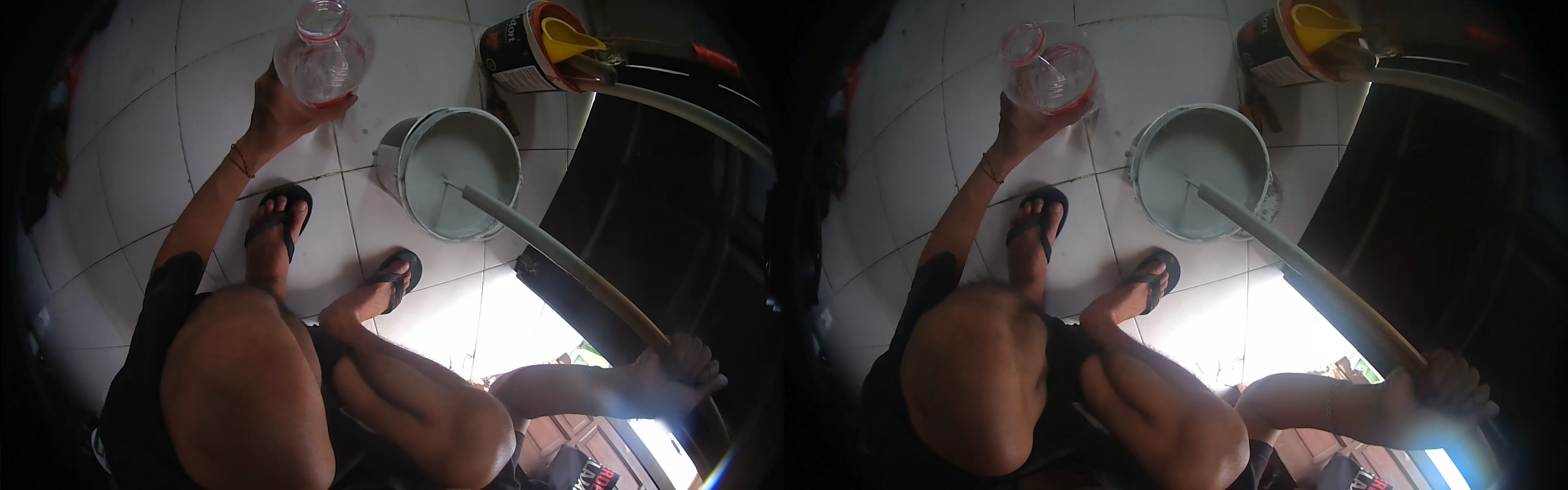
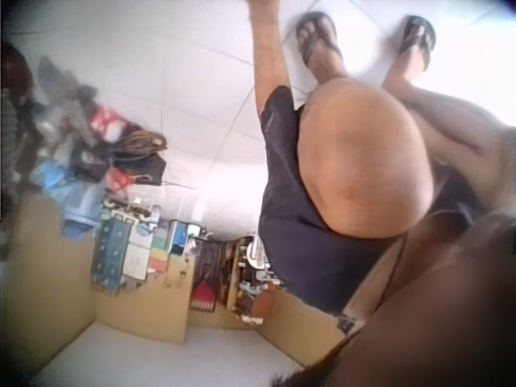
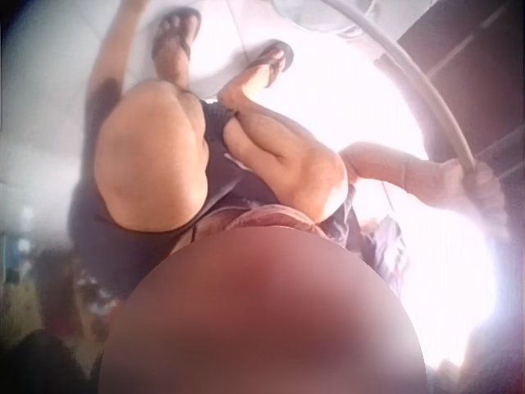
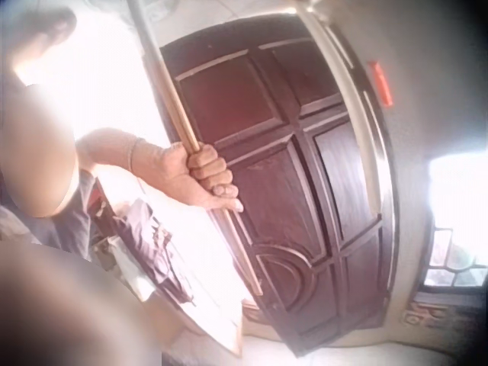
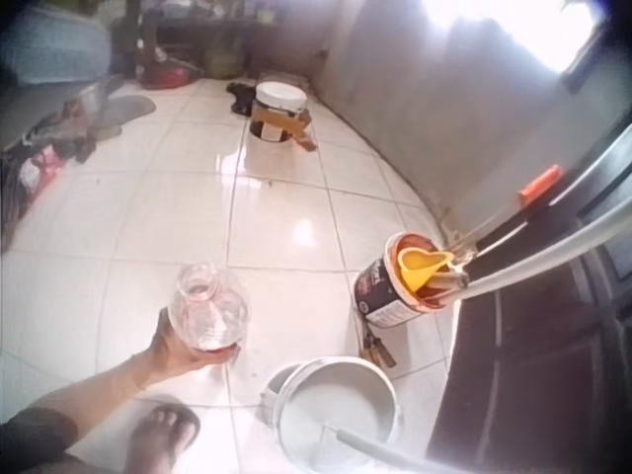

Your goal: The person pours water from a plastic bottle into a bucket containing a light-colored liquid and stirs the mixture with a wooden stick. The person continues stirring the contents of the bucket.

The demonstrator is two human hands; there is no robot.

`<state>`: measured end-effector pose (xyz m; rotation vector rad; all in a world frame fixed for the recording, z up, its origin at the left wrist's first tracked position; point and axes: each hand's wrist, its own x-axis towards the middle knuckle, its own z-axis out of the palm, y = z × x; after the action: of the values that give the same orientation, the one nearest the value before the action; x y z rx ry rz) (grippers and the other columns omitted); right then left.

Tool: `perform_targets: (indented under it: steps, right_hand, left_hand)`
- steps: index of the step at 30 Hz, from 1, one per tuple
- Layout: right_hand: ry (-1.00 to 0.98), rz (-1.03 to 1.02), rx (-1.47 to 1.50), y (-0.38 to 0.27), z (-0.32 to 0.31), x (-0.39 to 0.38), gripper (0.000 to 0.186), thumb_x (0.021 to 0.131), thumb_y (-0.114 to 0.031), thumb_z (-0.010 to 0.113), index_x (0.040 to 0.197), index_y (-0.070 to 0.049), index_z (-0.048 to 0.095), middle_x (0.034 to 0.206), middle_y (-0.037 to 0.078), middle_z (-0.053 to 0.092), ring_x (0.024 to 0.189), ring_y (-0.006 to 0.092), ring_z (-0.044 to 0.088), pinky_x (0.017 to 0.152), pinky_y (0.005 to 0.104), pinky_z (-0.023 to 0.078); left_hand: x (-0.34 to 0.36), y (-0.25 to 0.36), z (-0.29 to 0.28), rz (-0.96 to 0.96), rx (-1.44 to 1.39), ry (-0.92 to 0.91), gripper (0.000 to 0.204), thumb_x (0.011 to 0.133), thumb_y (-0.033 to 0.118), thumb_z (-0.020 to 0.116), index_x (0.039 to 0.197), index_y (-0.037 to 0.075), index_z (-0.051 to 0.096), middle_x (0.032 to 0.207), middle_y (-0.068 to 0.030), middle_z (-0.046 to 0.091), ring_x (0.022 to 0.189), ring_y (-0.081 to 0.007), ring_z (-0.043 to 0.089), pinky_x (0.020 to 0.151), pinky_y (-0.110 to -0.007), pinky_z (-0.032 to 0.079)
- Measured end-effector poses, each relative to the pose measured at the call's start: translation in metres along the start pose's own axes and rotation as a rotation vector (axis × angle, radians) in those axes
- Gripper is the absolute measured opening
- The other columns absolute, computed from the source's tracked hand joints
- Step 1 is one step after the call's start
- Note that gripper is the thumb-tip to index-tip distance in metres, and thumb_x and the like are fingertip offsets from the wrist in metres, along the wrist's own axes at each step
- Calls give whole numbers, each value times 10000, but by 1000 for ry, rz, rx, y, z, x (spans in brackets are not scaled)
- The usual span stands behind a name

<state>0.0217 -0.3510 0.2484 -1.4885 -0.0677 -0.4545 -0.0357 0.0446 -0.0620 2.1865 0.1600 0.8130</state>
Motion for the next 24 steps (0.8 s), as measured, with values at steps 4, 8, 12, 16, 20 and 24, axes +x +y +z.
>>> perform_targets:
  steps: [4, 8, 12, 16, 20, 24]
  right_hand:
    - [-47, -22, -11, -20, -6, -11, 556, 1066, -485, 512, 638, -139, 439, 525, -14, 318, 409, 95, 225, 400, 280, 190]
    - [-85, -55, -17, -49, -38, 22, 548, 1064, -474, 515, 639, -137, 443, 529, -10, 319, 417, 100, 230, 410, 282, 196]
    - [-113, -87, -17, -89, -86, 66, 540, 1062, -463, 518, 639, -135, 447, 534, -6, 319, 426, 104, 236, 419, 285, 202]
    - [-118, -132, -32, -130, -133, 88, 533, 1059, -452, 521, 639, -132, 450, 539, -2, 320, 435, 109, 242, 429, 287, 208]
    - [-142, -152, -16, -149, -172, 124, 525, 1057, -441, 523, 639, -130, 454, 544, 2, 321, 443, 114, 248, 438, 290, 214]
    - [-160, -185, -17, -154, -169, 122, 518, 1055, -430, 526, 640, -128, 458, 549, 6, 322, 452, 119, 254, 448, 292, 220]
  left_hand:
    - [-3, 1, -4, -44, -1, -7, 788, 660, 299, 978, 1285, 15, 590, 1157, -149, 710, 1017, -296, 735, 902, -381, 608]
    - [-4, -1, -6, -57, -23, 2, 820, 660, 290, 979, 1314, 25, 563, 1175, -149, 702, 1040, -293, 727, 921, -378, 602]
    - [-6, -2, -6, -75, -33, -2, 858, 659, 289, 981, 1343, 32, 532, 1192, -146, 693, 1059, -287, 722, 933, -378, 599]
    - [-2, 1, 2, -96, -86, -16, 867, 660, 293, 982, 1347, 31, 523, 1190, -143, 692, 1061, -282, 722, 936, -377, 601]
    - [-4, 2, -4, -78, -37, -5, 859, 663, 294, 982, 1342, 27, 527, 1186, -143, 693, 1056, -278, 724, 929, -376, 605]
    - [-5, 0, -4, -72, -19, -4, 848, 665, 299, 981, 1333, 26, 536, 1183, -141, 696, 1051, -278, 726, 921, -373, 608]
